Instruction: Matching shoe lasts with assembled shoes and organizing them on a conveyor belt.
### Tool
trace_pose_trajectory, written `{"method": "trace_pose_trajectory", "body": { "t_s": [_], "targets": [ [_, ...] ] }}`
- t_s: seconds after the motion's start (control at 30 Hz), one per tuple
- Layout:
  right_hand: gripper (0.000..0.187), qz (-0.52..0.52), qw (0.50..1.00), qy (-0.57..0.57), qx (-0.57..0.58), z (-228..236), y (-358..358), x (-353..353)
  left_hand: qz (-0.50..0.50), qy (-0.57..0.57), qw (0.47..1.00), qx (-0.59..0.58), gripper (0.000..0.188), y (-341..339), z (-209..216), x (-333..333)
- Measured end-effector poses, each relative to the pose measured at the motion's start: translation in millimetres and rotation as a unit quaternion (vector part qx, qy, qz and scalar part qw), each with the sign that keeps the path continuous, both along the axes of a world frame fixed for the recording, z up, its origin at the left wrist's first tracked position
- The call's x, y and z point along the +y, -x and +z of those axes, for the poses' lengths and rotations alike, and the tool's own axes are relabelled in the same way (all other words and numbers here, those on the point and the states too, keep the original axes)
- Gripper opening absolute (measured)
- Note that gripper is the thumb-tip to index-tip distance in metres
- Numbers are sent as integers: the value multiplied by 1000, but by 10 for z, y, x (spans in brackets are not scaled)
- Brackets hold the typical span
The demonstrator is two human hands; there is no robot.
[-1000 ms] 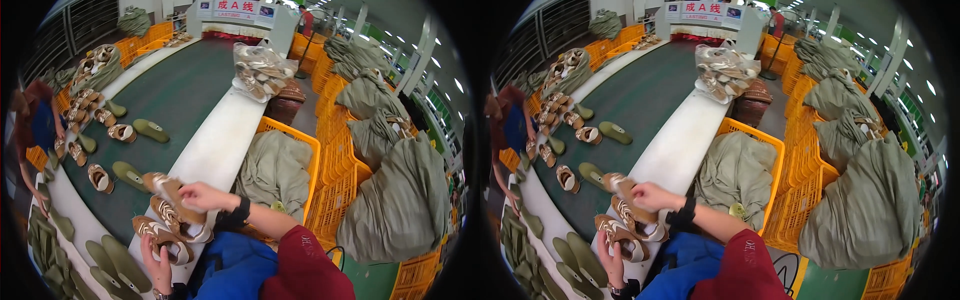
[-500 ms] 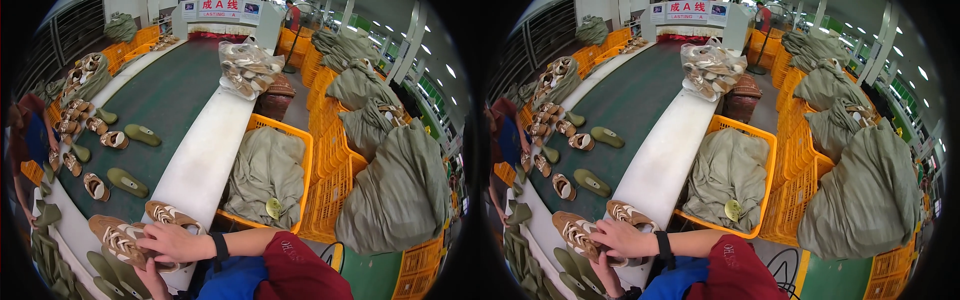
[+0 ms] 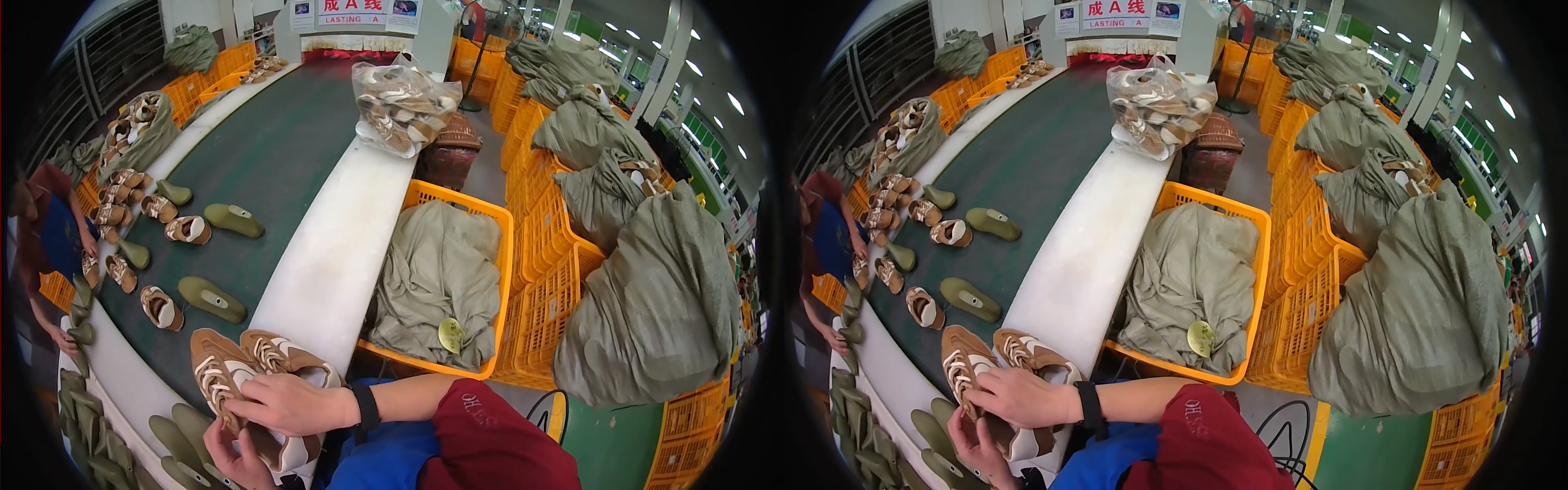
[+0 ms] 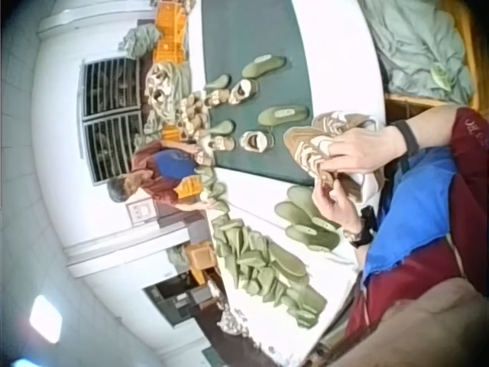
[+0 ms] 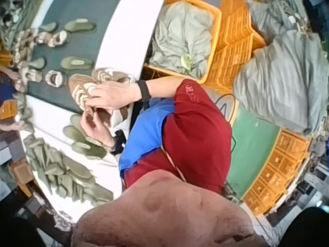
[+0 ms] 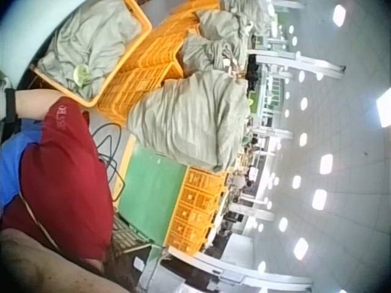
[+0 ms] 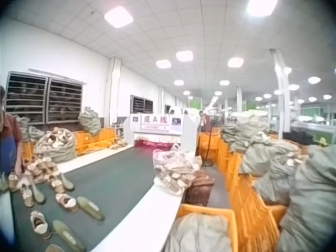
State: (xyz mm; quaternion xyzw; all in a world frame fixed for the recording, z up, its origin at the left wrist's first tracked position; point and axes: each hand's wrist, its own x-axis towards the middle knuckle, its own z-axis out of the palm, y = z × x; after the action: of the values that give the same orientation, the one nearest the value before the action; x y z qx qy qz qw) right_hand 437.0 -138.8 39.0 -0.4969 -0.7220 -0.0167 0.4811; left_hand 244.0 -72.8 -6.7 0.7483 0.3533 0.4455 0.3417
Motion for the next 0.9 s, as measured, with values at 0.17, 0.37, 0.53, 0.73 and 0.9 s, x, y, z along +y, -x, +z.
{"method": "trace_pose_trajectory", "body": {
  "t_s": [0.17, 0.37, 0.53, 0.73, 0.9],
  "targets": [
    [25, 28, 999, -8, -14, 24, 13, -17, 19, -97, 989, 106, 41, -167, 335, -208],
    [23, 50, 999, 0, -19, -13, 15, -27, -12, -138, 979, 152, 39, -57, 350, -134],
    [20, 66, 997, -16, -20, -105, 62, 7, 52, -20, 995, 80, 40, -69, 209, -83],
    [22, 17, 1000, 5, -5, -94, 19, -12, -7, -101, 990, 102, 39, -73, 186, 17],
    [22, 31, 999, 32, -9, -171, 25, -4, -21, -157, 972, 173, 31, -154, 377, -86]
  ]
}}
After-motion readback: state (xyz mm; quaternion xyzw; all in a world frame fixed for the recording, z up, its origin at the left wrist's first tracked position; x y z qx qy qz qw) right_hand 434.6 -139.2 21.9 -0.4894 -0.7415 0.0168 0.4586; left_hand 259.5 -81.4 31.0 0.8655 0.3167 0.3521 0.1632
